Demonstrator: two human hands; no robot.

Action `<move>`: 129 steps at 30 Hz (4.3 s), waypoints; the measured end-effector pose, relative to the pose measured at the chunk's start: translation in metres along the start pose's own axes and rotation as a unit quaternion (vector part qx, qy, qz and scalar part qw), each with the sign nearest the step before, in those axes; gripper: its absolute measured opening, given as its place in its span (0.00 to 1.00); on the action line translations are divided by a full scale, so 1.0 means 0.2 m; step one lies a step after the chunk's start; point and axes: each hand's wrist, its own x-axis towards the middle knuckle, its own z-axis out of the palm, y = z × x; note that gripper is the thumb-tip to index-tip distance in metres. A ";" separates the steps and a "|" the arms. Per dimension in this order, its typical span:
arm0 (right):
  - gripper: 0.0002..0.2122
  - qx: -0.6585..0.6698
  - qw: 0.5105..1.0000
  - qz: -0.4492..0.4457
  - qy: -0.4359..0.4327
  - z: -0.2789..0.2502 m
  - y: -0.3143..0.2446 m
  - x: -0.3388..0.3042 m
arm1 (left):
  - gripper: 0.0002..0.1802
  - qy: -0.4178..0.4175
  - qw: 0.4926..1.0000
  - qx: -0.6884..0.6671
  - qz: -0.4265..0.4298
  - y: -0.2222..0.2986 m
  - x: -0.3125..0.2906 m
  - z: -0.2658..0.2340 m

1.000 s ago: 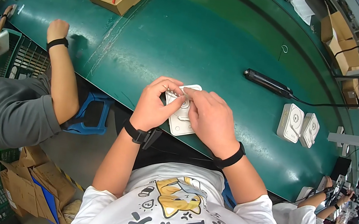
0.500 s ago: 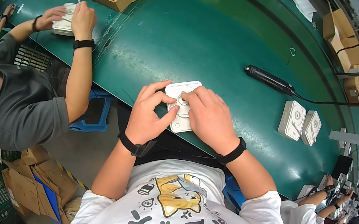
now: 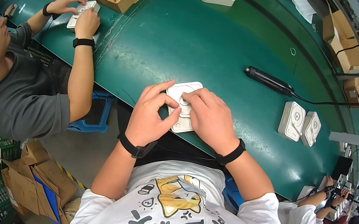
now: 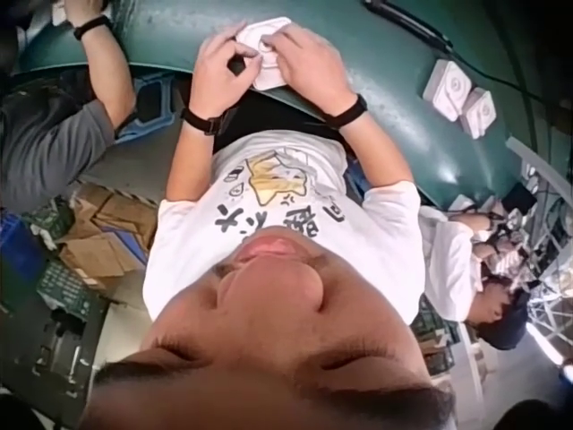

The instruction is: Manually assembling small white plastic electronic component housings at a workbench.

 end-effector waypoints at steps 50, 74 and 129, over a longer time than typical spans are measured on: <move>0.07 0.235 0.969 0.048 -0.057 0.02 0.24 0.12 | 0.37 -0.060 0.941 0.204 0.262 -0.18 0.01 0.00; 0.08 0.347 0.931 0.115 0.002 0.07 0.33 0.05 | 0.30 -0.175 0.965 0.141 0.134 0.02 0.10 -0.21; 0.11 0.082 0.992 -0.009 0.098 0.03 0.18 0.05 | 0.29 0.139 0.979 -0.142 -0.042 -0.15 0.15 0.42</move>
